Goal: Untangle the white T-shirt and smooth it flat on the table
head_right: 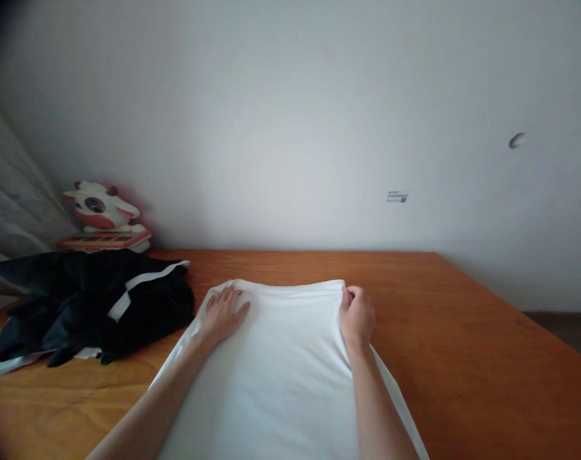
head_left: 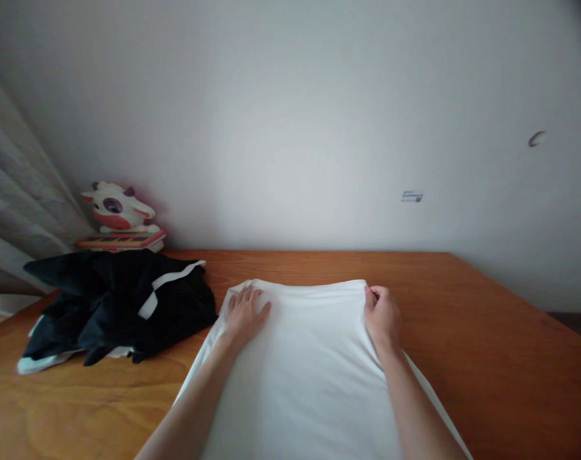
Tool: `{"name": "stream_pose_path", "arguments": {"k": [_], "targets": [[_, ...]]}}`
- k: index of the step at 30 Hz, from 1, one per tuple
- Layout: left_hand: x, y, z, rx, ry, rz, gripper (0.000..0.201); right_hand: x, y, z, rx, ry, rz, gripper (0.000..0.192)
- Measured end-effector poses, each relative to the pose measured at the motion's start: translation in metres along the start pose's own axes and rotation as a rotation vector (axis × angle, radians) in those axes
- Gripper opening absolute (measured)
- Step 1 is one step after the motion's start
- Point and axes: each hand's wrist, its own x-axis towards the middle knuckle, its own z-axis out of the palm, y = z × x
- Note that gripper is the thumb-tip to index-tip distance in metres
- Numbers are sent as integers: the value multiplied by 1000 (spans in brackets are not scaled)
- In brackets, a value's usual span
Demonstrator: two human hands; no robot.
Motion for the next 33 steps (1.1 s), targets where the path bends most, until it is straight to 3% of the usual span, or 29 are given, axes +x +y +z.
{"name": "stream_pose_path", "arguments": {"k": [3, 7, 11, 14, 19, 22, 26, 33], "targets": [[8, -14, -4, 43, -18, -23, 50, 0, -4, -5, -48, 16, 24, 25], [12, -27, -4, 60, -34, -108, 56, 3, -10, -9, -221, -143, 0, 25], [11, -27, -7, 125, 63, -157, 52, 8, -10, -12, -323, -232, -66, 27], [9, -17, -17, 131, 102, -30, 42, 10, -14, -20, -342, -199, -178, 26], [-5, 24, -26, -1, -18, 164, 41, -6, -49, -25, -163, -107, -402, 33], [-20, 50, -19, -31, -152, 209, 51, -38, -74, -10, 14, -224, -483, 37], [-34, 62, -13, 14, -240, 254, 63, -77, -85, 11, -111, -486, -514, 49], [-33, 60, -14, 39, -265, 275, 81, -77, -79, 8, -238, -572, -467, 56]]}}
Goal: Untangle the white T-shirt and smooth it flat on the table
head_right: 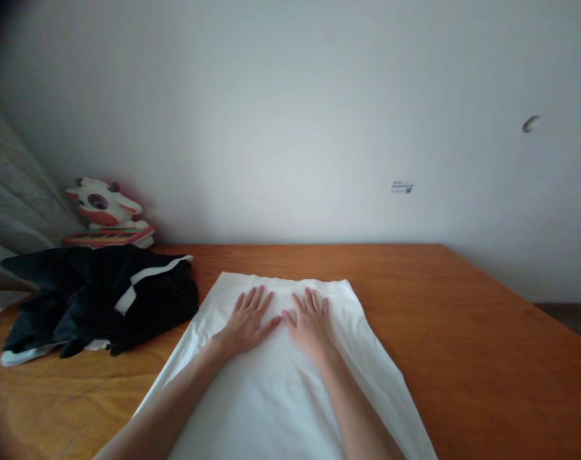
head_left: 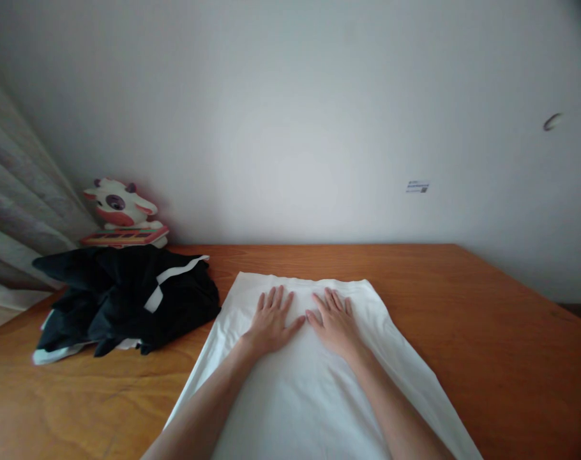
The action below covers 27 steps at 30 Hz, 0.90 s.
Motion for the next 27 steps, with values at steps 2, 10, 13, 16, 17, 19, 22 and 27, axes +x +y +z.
{"name": "stream_pose_path", "arguments": {"k": [2, 10, 13, 16, 17, 19, 22, 27], "targets": [[2, 1, 2, 10, 12, -1, 78, 1, 0, -1, 0, -4, -4, 56], [4, 1, 6, -2, 62, 7, 71, 0, -1, -2, -3, 28, -19, 51], [4, 1, 5, -1, 45, 6, 72, 0, 0, -2, 6, 19, -21, 51], [4, 1, 5, -2, 36, 4, 73, 1, 0, -2, 17, 12, -28, 51], [4, 0, 6, -5, 39, 6, 73, 1, 0, -2, 19, 14, -29, 51], [4, 0, 7, -8, 46, 7, 72, 1, 0, -1, 19, 20, -28, 50], [4, -1, 8, -6, 55, 6, 73, 1, 0, 0, 9, 34, -26, 48], [3, -2, 9, -17, 72, 13, 72, 1, 1, 1, 12, 39, -27, 47]]}}
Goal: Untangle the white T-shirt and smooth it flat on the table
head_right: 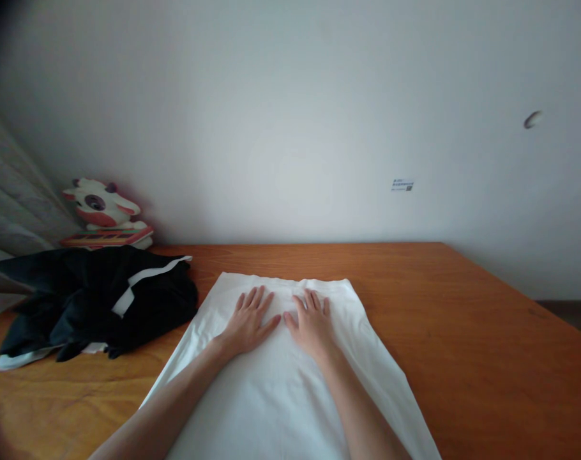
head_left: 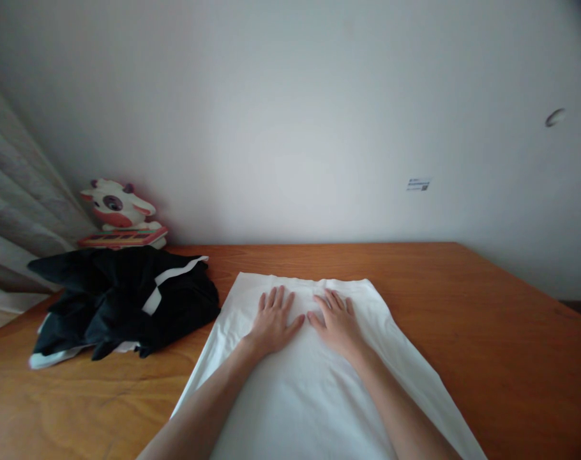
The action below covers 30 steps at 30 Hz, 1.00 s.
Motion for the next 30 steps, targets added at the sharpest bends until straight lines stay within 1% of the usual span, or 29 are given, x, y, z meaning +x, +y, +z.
{"name": "stream_pose_path", "arguments": {"k": [18, 24, 30], "targets": [[0, 4, -7, 34, -39, -13, 72, 0, -1, -3, 7, -37, 3, 50], [0, 4, -6, 68, -46, -20, 72, 1, 1, 1, 13, -34, 4, 50], [0, 3, -5, 75, -45, -16, 74, 1, 0, -3, 17, -50, 9, 51]]}}
